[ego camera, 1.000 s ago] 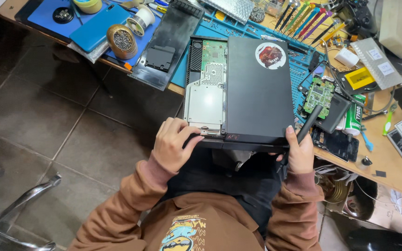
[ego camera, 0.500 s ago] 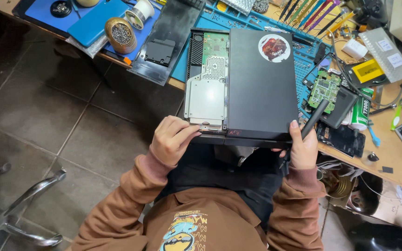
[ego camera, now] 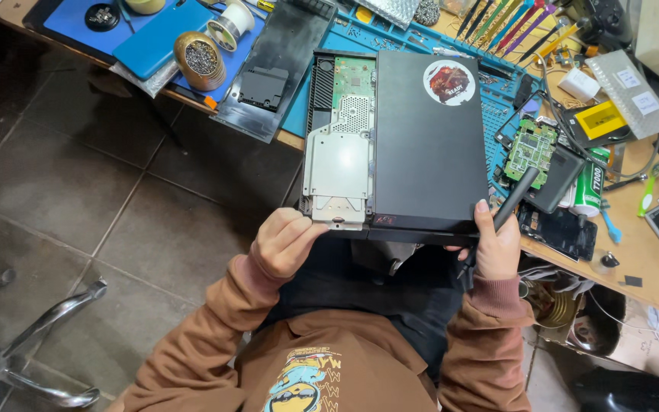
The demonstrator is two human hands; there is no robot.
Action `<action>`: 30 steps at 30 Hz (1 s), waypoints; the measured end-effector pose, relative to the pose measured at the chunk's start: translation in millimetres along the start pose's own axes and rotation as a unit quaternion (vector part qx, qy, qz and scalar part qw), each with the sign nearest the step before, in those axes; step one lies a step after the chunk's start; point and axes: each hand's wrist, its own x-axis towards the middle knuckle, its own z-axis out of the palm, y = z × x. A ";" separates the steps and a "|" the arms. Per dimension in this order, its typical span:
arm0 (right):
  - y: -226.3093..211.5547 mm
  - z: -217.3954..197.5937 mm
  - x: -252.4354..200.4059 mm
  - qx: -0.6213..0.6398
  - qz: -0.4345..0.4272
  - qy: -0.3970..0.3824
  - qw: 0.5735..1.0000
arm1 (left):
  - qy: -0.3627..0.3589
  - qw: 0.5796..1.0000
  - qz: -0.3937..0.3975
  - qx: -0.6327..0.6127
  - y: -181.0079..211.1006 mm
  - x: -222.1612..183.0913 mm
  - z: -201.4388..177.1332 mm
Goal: The person removes a hard drive from a game console and then detaches the plastic casing parts of the console by hand and with a blue prying tool.
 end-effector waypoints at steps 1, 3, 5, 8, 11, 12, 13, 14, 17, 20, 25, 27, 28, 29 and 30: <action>1.2 -1.1 1.2 0.000 -0.001 -0.001 1.000 | 0.001 1.000 0.001 0.001 3.1 -2.9 -1.6; 3.8 -1.6 2.6 -0.005 -0.004 0.006 1.000 | 0.012 0.999 0.047 0.016 8.6 -8.4 -6.5; 2.6 -0.4 5.1 -0.004 -0.004 0.003 1.000 | 0.018 0.995 0.073 0.059 16.9 -25.9 -11.3; 3.7 -1.9 4.5 0.000 0.000 0.002 1.000 | 0.031 0.989 0.102 0.107 29.8 -38.6 -16.4; 6.6 -2.9 4.8 0.007 0.001 0.002 1.000 | 0.040 0.988 0.115 0.097 34.4 -50.0 -19.9; 7.1 -3.0 6.0 0.009 -0.002 -0.001 1.000 | 0.043 0.988 0.121 0.082 34.4 -54.5 -20.4; 6.4 -2.3 5.5 0.009 -0.002 0.000 1.000 | 0.043 0.988 0.121 0.081 36.6 -43.3 -25.9; 5.6 -1.7 5.1 0.011 -0.001 -0.005 1.000 | 0.034 0.990 0.116 0.069 38.9 -32.0 -31.2; 0.7 -1.3 2.2 0.007 0.002 -0.008 1.000 | 0.037 0.992 0.112 0.036 44.6 -10.4 -43.7; -3.8 0.8 2.2 0.003 -0.001 -0.007 1.000 | 0.051 0.991 0.122 0.002 44.2 4.6 -50.6; -2.6 0.7 3.9 -0.001 -0.006 -0.016 1.000 | 0.055 0.988 0.141 -0.005 43.3 17.2 -59.8; 0.9 -2.1 5.8 0.008 -0.003 -0.017 1.000 | 0.054 0.987 0.148 -0.012 44.3 23.1 -62.8; 4.8 -6.0 8.1 0.006 -0.001 -0.018 1.000 | 0.053 0.988 0.145 -0.012 44.5 24.4 -67.5; 9.0 -10.1 11.0 0.002 0.004 -0.029 1.000 | 0.059 0.990 0.130 0.001 44.5 25.6 -71.6; 13.7 -13.1 13.7 -0.002 0.010 -0.039 0.999 | 0.065 0.991 0.116 0.014 43.1 27.3 -76.1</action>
